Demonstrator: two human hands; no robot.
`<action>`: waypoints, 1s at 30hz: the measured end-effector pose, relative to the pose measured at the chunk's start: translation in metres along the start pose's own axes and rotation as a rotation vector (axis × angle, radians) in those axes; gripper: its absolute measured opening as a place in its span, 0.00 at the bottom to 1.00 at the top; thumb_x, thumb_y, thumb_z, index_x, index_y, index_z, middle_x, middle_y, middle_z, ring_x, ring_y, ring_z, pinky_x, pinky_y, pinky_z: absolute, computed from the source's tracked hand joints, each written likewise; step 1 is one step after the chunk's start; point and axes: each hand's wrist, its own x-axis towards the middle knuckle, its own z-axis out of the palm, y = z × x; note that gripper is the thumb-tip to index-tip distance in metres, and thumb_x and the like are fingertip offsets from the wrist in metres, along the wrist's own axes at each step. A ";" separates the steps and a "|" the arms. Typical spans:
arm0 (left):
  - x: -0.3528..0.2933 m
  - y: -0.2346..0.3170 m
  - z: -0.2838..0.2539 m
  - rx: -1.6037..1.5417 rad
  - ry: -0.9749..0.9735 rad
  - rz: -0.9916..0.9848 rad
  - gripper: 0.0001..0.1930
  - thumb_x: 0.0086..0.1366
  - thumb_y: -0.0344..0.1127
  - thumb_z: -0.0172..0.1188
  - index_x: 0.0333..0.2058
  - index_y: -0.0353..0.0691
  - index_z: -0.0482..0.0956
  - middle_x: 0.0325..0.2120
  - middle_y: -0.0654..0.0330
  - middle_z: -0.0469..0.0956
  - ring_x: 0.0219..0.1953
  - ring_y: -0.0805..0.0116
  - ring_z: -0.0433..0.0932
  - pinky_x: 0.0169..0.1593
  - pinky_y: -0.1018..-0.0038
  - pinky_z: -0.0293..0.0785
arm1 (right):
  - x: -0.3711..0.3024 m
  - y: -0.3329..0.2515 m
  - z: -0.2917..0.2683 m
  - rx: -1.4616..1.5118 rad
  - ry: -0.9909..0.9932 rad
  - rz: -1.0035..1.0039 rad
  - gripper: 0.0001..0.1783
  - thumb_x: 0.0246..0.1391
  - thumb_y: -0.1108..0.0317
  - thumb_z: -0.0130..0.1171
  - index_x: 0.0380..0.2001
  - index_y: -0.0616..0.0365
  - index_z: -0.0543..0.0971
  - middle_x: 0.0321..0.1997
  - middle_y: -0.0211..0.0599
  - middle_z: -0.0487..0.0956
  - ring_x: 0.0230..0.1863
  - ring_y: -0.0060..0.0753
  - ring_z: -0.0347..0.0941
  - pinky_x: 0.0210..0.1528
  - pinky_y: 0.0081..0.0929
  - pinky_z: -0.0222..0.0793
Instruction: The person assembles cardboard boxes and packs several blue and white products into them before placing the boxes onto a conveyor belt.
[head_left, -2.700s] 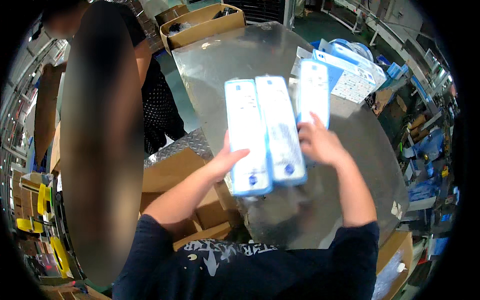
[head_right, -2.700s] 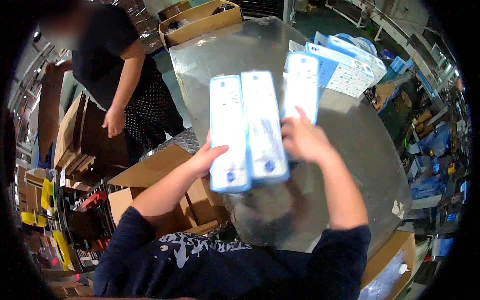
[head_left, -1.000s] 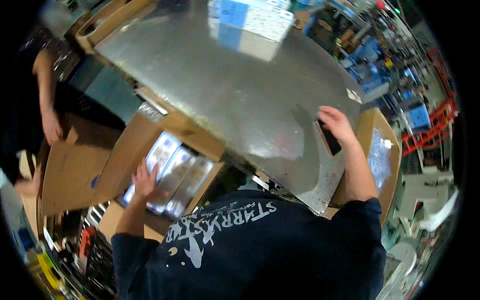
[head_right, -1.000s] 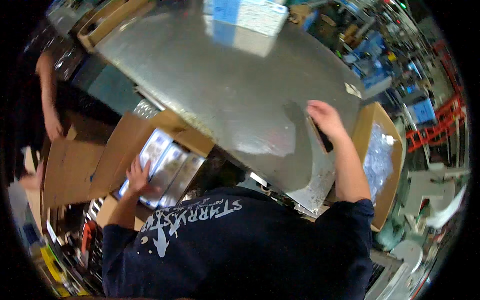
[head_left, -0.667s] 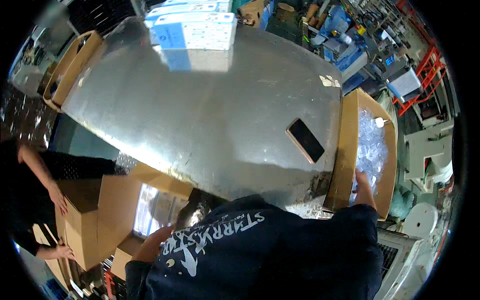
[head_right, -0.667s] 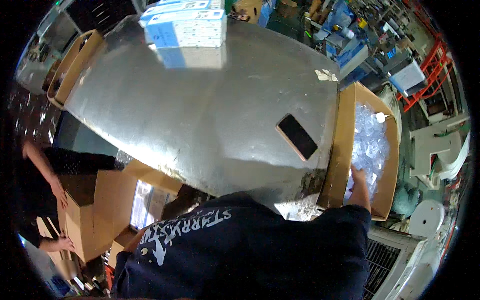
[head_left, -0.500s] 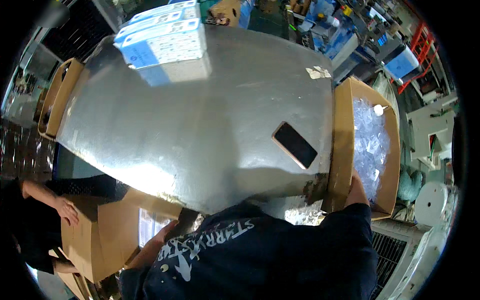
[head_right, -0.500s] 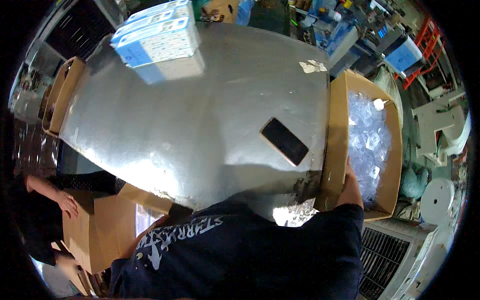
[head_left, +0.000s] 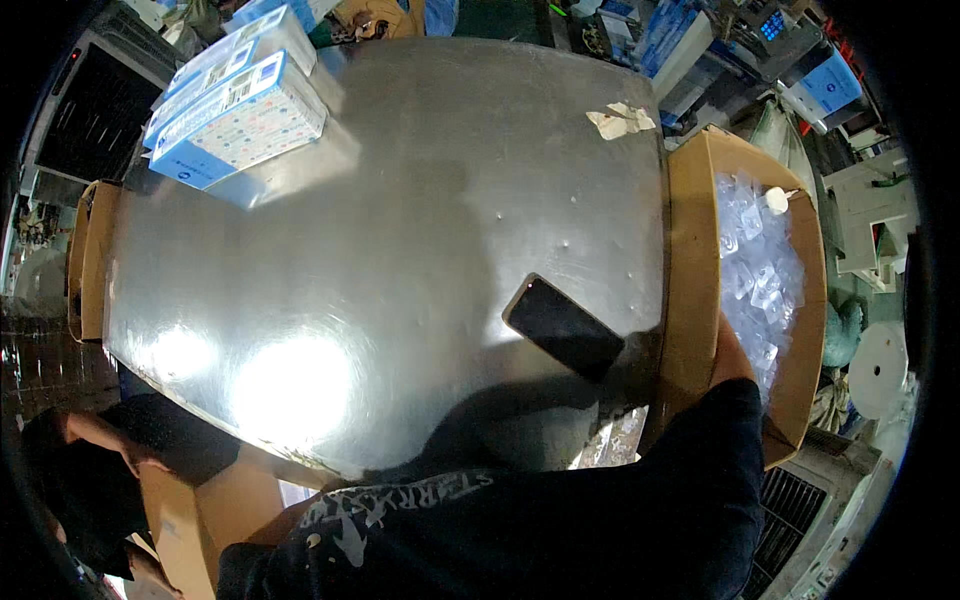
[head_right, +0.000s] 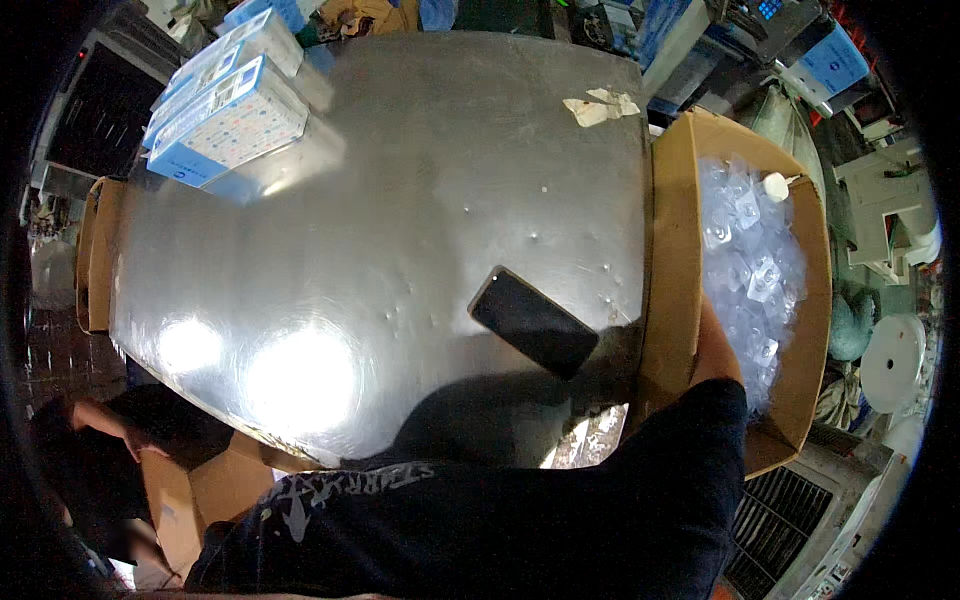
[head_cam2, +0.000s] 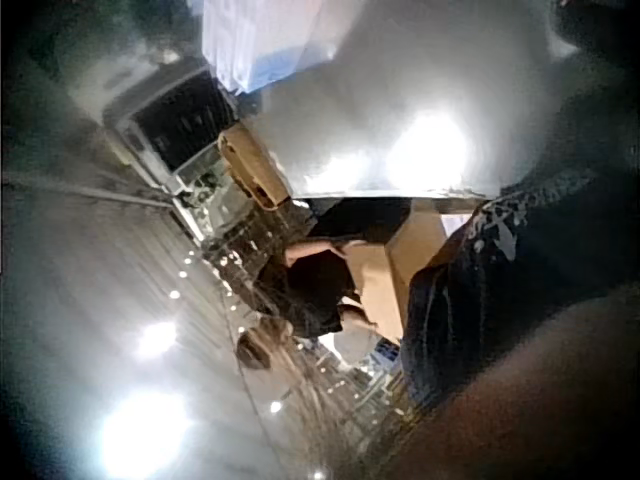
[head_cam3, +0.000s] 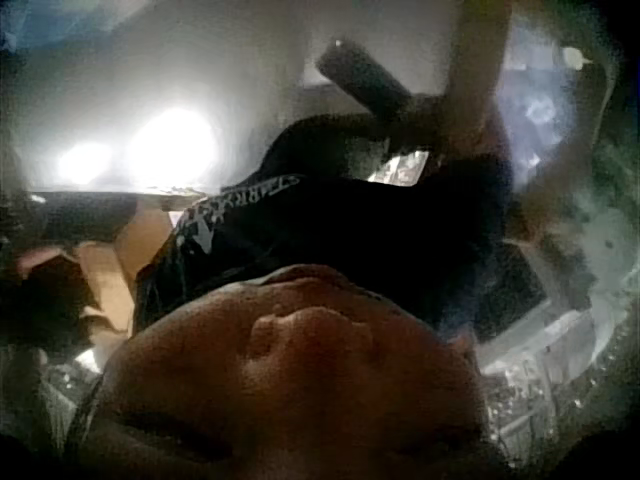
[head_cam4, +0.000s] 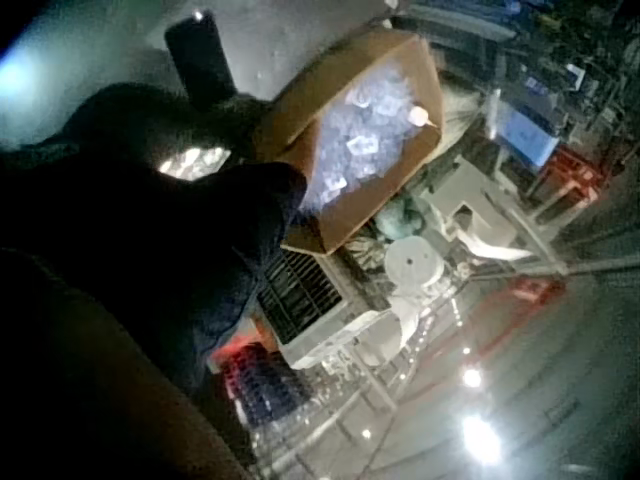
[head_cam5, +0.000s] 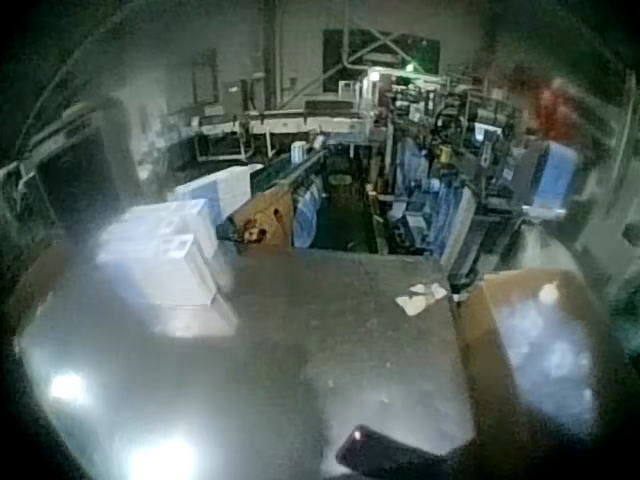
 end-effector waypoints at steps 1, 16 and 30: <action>-0.003 0.001 0.000 -0.002 -0.003 -0.003 0.35 0.49 0.51 0.57 0.54 0.43 0.61 0.54 0.45 0.56 0.57 0.48 0.55 0.54 0.51 0.56 | 0.002 -0.002 0.001 0.083 -0.027 0.000 0.31 0.48 0.57 0.54 0.55 0.58 0.64 0.52 0.42 0.70 0.51 0.38 0.67 0.52 0.30 0.62; 0.050 -0.020 0.000 0.030 -0.062 0.198 0.26 0.57 0.46 0.51 0.51 0.39 0.66 0.50 0.46 0.65 0.55 0.53 0.61 0.54 0.59 0.61 | -0.151 -0.133 -0.100 0.433 -0.292 -0.628 0.31 0.43 0.71 0.55 0.55 0.55 0.64 0.55 0.36 0.65 0.55 0.34 0.62 0.54 0.28 0.60; -0.069 0.074 -0.145 -0.096 0.018 0.451 0.16 0.61 0.41 0.50 0.43 0.41 0.75 0.36 0.52 0.78 0.39 0.56 0.76 0.44 0.67 0.70 | -0.265 -0.328 0.044 -0.464 -0.232 -0.801 0.11 0.50 0.70 0.57 0.37 0.61 0.77 0.37 0.35 0.77 0.37 0.19 0.71 0.40 0.17 0.66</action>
